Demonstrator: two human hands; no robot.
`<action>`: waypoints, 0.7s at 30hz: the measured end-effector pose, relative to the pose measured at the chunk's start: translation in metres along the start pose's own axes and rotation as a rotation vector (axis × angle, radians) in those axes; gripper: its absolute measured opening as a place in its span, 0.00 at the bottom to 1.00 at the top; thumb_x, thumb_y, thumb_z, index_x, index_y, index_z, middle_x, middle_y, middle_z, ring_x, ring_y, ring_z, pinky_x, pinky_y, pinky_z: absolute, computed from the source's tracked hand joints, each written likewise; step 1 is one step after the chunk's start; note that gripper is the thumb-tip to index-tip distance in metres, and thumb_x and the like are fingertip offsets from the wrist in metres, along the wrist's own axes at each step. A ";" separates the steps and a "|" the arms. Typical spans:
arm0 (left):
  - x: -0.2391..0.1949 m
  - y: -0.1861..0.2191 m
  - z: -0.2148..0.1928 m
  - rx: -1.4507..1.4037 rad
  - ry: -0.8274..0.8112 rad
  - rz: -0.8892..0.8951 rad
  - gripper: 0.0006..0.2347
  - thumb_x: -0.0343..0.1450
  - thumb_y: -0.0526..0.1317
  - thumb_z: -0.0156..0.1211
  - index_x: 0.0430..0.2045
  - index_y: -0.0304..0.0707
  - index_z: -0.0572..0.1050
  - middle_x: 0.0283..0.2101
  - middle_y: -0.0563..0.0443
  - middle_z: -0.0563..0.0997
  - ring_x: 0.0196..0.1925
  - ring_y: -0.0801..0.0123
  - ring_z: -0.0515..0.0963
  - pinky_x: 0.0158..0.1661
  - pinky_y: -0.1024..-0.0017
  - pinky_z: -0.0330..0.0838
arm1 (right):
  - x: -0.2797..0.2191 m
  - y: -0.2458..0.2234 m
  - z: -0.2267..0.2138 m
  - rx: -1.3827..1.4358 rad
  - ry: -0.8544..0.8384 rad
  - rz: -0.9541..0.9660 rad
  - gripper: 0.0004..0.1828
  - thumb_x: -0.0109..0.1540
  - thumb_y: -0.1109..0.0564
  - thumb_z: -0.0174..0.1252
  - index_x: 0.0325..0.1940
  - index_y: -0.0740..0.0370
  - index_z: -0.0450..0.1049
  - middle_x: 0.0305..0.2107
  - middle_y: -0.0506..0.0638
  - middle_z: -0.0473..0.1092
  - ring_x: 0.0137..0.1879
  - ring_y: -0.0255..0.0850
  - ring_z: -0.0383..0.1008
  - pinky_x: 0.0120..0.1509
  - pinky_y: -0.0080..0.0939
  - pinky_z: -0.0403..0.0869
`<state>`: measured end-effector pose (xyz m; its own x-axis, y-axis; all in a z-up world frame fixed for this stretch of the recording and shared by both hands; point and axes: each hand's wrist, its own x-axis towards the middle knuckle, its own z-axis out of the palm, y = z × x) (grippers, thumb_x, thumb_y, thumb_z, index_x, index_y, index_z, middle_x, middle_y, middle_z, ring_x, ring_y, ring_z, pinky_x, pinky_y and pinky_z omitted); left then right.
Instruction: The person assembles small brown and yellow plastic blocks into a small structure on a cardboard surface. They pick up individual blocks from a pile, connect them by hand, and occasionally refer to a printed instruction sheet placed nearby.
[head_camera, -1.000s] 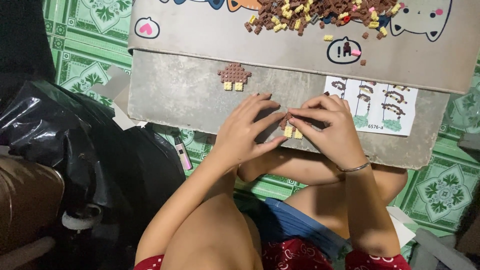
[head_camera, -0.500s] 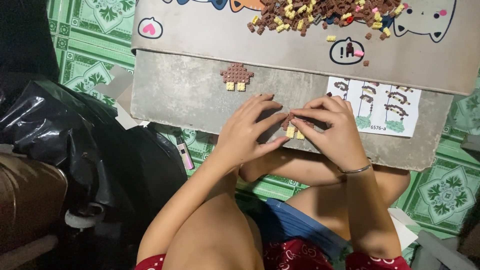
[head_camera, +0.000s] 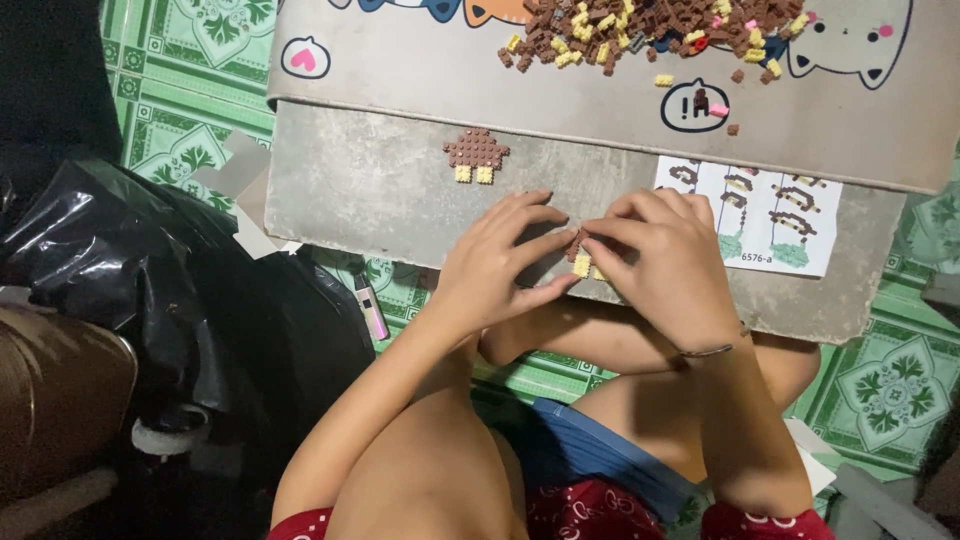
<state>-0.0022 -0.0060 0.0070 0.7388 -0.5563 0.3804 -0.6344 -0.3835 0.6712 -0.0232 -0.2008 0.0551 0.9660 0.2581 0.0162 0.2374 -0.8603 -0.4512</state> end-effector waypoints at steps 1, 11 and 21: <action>0.000 0.000 0.000 -0.002 -0.003 0.004 0.15 0.62 0.45 0.66 0.38 0.40 0.77 0.45 0.47 0.75 0.57 0.54 0.71 0.60 0.59 0.59 | 0.002 -0.003 0.000 -0.001 0.002 0.004 0.06 0.56 0.55 0.61 0.38 0.51 0.78 0.30 0.43 0.68 0.46 0.40 0.68 0.55 0.43 0.58; 0.003 0.003 -0.005 -0.007 -0.006 0.049 0.14 0.65 0.44 0.63 0.40 0.37 0.74 0.45 0.44 0.74 0.56 0.51 0.71 0.56 0.55 0.65 | 0.044 0.019 -0.043 0.088 -0.121 0.234 0.07 0.60 0.63 0.55 0.39 0.59 0.77 0.32 0.51 0.73 0.41 0.42 0.70 0.48 0.43 0.64; 0.006 0.004 -0.008 -0.004 -0.006 0.077 0.14 0.68 0.43 0.61 0.42 0.37 0.72 0.45 0.43 0.74 0.55 0.49 0.72 0.54 0.52 0.69 | 0.076 0.140 -0.019 -0.221 0.432 -0.094 0.05 0.66 0.61 0.68 0.46 0.58 0.80 0.43 0.51 0.70 0.50 0.52 0.64 0.52 0.51 0.58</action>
<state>0.0011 -0.0054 0.0170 0.6865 -0.5884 0.4272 -0.6882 -0.3363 0.6428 0.0850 -0.3098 0.0097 0.8823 0.1732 0.4376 0.2965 -0.9267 -0.2310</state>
